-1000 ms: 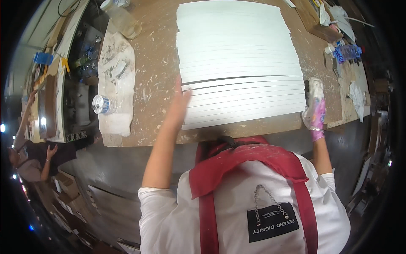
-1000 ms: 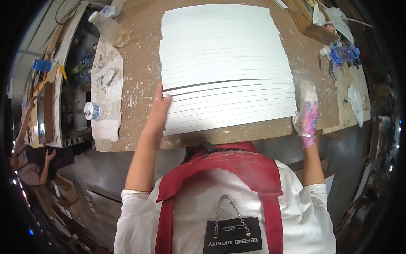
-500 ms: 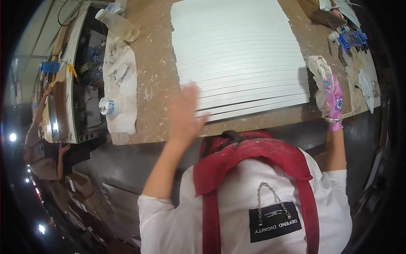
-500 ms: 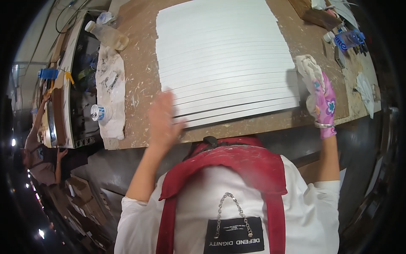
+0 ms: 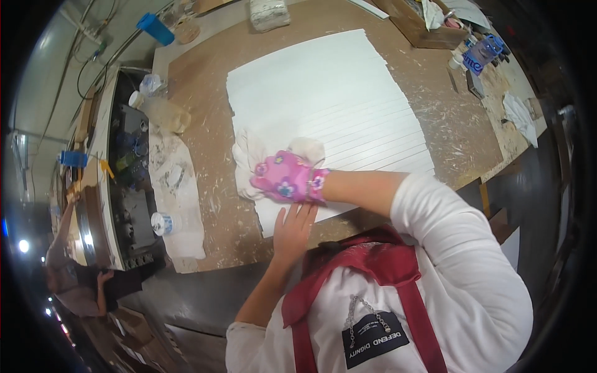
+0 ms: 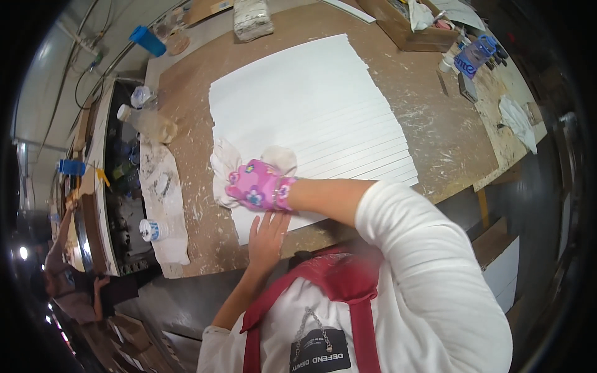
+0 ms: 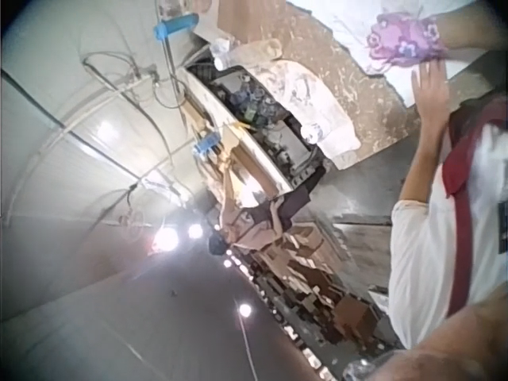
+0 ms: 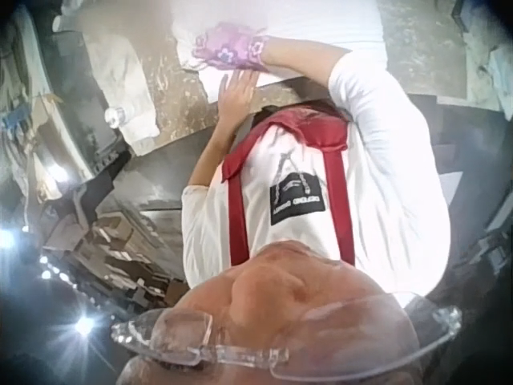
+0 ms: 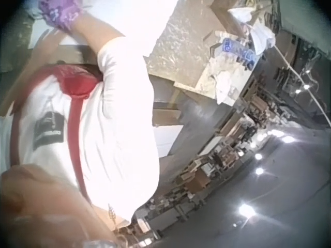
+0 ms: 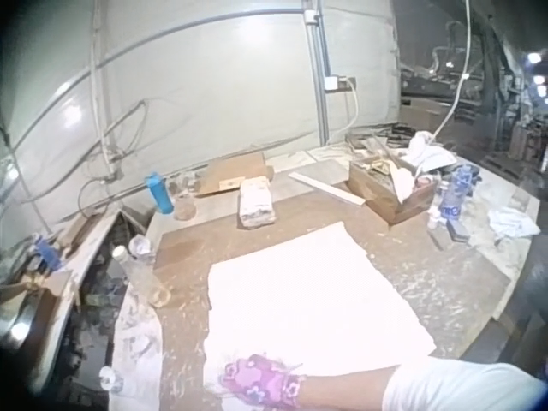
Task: The person wipes a corrugated white furniture panel with a cloth, applying liquid from a bottle to the cloth throughout the process.
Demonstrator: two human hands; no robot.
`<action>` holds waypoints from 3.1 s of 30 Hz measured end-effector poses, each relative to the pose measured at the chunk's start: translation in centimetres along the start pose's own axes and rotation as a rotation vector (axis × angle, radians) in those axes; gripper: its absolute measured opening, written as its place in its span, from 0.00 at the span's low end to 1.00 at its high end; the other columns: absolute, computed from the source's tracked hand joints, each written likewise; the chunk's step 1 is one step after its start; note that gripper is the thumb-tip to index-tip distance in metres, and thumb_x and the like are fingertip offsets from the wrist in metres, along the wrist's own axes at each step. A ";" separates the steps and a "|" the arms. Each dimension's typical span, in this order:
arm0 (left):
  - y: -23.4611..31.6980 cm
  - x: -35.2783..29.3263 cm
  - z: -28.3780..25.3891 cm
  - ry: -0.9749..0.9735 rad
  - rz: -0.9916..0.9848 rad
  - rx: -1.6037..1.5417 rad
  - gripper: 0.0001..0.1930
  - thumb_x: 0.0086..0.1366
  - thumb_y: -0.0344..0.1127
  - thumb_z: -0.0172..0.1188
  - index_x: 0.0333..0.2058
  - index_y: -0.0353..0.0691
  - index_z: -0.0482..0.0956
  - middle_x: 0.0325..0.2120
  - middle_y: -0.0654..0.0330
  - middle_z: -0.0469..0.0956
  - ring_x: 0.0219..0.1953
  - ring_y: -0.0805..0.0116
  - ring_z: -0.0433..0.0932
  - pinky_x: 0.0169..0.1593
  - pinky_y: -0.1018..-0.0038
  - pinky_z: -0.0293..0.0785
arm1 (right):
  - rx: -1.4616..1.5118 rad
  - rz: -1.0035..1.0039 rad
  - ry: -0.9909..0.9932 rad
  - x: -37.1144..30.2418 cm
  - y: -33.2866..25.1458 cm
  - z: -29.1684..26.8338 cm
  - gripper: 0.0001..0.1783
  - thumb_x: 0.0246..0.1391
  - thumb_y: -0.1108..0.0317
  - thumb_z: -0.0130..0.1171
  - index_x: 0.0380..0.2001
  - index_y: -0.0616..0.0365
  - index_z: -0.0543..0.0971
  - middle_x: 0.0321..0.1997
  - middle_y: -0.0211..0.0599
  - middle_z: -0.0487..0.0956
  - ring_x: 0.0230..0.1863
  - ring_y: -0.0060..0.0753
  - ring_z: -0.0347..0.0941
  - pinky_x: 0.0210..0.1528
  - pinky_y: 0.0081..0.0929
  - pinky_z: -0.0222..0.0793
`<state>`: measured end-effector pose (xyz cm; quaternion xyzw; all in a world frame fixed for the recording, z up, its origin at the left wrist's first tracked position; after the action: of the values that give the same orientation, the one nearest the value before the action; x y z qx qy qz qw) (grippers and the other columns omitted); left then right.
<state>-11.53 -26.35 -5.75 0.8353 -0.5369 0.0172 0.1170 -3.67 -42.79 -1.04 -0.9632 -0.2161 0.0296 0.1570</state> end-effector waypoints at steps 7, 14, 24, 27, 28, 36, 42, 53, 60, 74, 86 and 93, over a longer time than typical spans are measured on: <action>-0.4 3.0 -3.6 -0.114 -0.053 -0.201 0.26 0.58 0.37 0.61 0.56 0.42 0.71 0.57 0.58 0.71 0.59 0.54 0.69 0.60 0.55 0.64 | -0.500 0.798 0.074 -26.0 27.2 -6.7 0.18 0.67 0.63 0.36 0.45 0.53 0.78 0.38 0.39 0.82 0.37 0.34 0.79 0.42 0.26 0.75; -15.4 13.4 -5.2 0.302 -0.253 -0.290 0.21 0.65 0.32 0.54 0.56 0.32 0.70 0.59 0.45 0.68 0.62 0.48 0.66 0.65 0.60 0.60 | -0.472 0.623 0.460 -19.4 21.4 -15.2 0.20 0.57 0.56 0.53 0.48 0.55 0.74 0.48 0.41 0.76 0.47 0.37 0.72 0.50 0.35 0.72; -30.2 30.0 1.5 0.186 -0.277 0.045 0.27 0.70 0.50 0.47 0.61 0.39 0.67 0.64 0.48 0.61 0.65 0.43 0.57 0.66 0.56 0.58 | 0.056 0.316 0.339 2.5 12.2 -2.7 0.21 0.51 0.58 0.56 0.49 0.50 0.77 0.49 0.35 0.78 0.50 0.40 0.75 0.51 0.39 0.70; -26.0 31.4 1.9 0.101 -0.300 -0.085 0.29 0.71 0.50 0.45 0.63 0.38 0.63 0.64 0.49 0.61 0.66 0.42 0.54 0.68 0.57 0.52 | 0.558 0.643 0.515 -10.3 22.6 -5.7 0.14 0.61 0.68 0.47 0.44 0.49 0.80 0.47 0.40 0.80 0.45 0.41 0.78 0.47 0.34 0.73; -25.6 31.6 1.7 0.097 -0.296 -0.087 0.29 0.71 0.51 0.45 0.64 0.40 0.63 0.64 0.50 0.61 0.66 0.43 0.55 0.68 0.57 0.52 | -0.314 0.653 0.549 -16.1 25.5 -6.7 0.13 0.62 0.64 0.47 0.41 0.52 0.81 0.42 0.41 0.82 0.40 0.41 0.78 0.43 0.33 0.74; -25.2 29.6 -0.1 0.342 -0.263 0.101 0.22 0.68 0.45 0.51 0.56 0.42 0.72 0.58 0.53 0.68 0.63 0.47 0.62 0.63 0.59 0.62 | 0.378 1.180 0.646 -37.2 24.2 -16.1 0.21 0.64 0.56 0.50 0.52 0.59 0.75 0.51 0.34 0.77 0.50 0.30 0.73 0.57 0.28 0.66; -9.8 27.2 -2.9 0.027 -0.318 -1.244 0.21 0.72 0.44 0.49 0.61 0.45 0.69 0.54 0.59 0.74 0.55 0.69 0.71 0.55 0.70 0.69 | 1.325 0.656 1.085 -20.4 11.3 -14.7 0.22 0.64 0.56 0.51 0.54 0.59 0.74 0.52 0.31 0.77 0.51 0.25 0.73 0.55 0.23 0.68; -11.7 13.6 -4.7 -0.049 -0.525 -1.285 0.15 0.68 0.36 0.52 0.44 0.30 0.77 0.35 0.55 0.80 0.37 0.64 0.73 0.47 0.70 0.69 | 0.880 0.774 0.698 -16.7 4.6 -11.8 0.12 0.62 0.61 0.51 0.32 0.59 0.76 0.27 0.27 0.74 0.27 0.17 0.66 0.29 0.21 0.65; -10.0 11.3 -13.6 0.630 -0.071 -0.267 0.12 0.62 0.30 0.56 0.42 0.31 0.79 0.36 0.50 0.81 0.40 0.56 0.79 0.49 0.69 0.72 | 0.551 -0.042 0.663 -6.9 -1.7 -10.2 0.12 0.55 0.59 0.54 0.35 0.55 0.76 0.34 0.43 0.76 0.36 0.42 0.75 0.41 0.32 0.72; -13.2 2.8 -11.2 0.000 -0.653 -1.470 0.24 0.70 0.41 0.44 0.60 0.34 0.64 0.54 0.53 0.71 0.55 0.59 0.72 0.58 0.66 0.69 | 0.818 -0.060 0.721 1.7 -8.5 -5.3 0.17 0.52 0.61 0.58 0.43 0.57 0.75 0.40 0.42 0.78 0.44 0.40 0.74 0.46 0.40 0.69; -15.3 7.2 -10.7 0.443 -0.641 -2.047 0.12 0.69 0.43 0.53 0.42 0.42 0.75 0.37 0.59 0.79 0.44 0.62 0.78 0.51 0.63 0.75 | 1.841 0.082 0.404 -1.1 0.4 -2.9 0.48 0.56 0.45 0.60 0.69 0.57 0.52 0.70 0.44 0.59 0.70 0.36 0.55 0.70 0.30 0.51; -18.2 10.0 -10.6 0.156 -0.503 -1.123 0.12 0.69 0.38 0.53 0.45 0.37 0.76 0.40 0.61 0.78 0.44 0.69 0.75 0.50 0.72 0.71 | 1.881 -0.055 0.014 0.7 -2.2 0.3 0.38 0.59 0.64 0.57 0.69 0.55 0.55 0.71 0.38 0.59 0.72 0.33 0.52 0.72 0.33 0.47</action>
<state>10.10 -25.76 2.91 0.7436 -0.2404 -0.2352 0.5779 -3.95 -40.50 -0.59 -0.4357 -0.1251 0.1827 0.8724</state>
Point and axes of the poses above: each hand's wrist, its own x-axis towards the middle knuckle, its own z-axis out of the palm, y = z × x, the point moved 1 cm from there along x, towards the middle knuckle
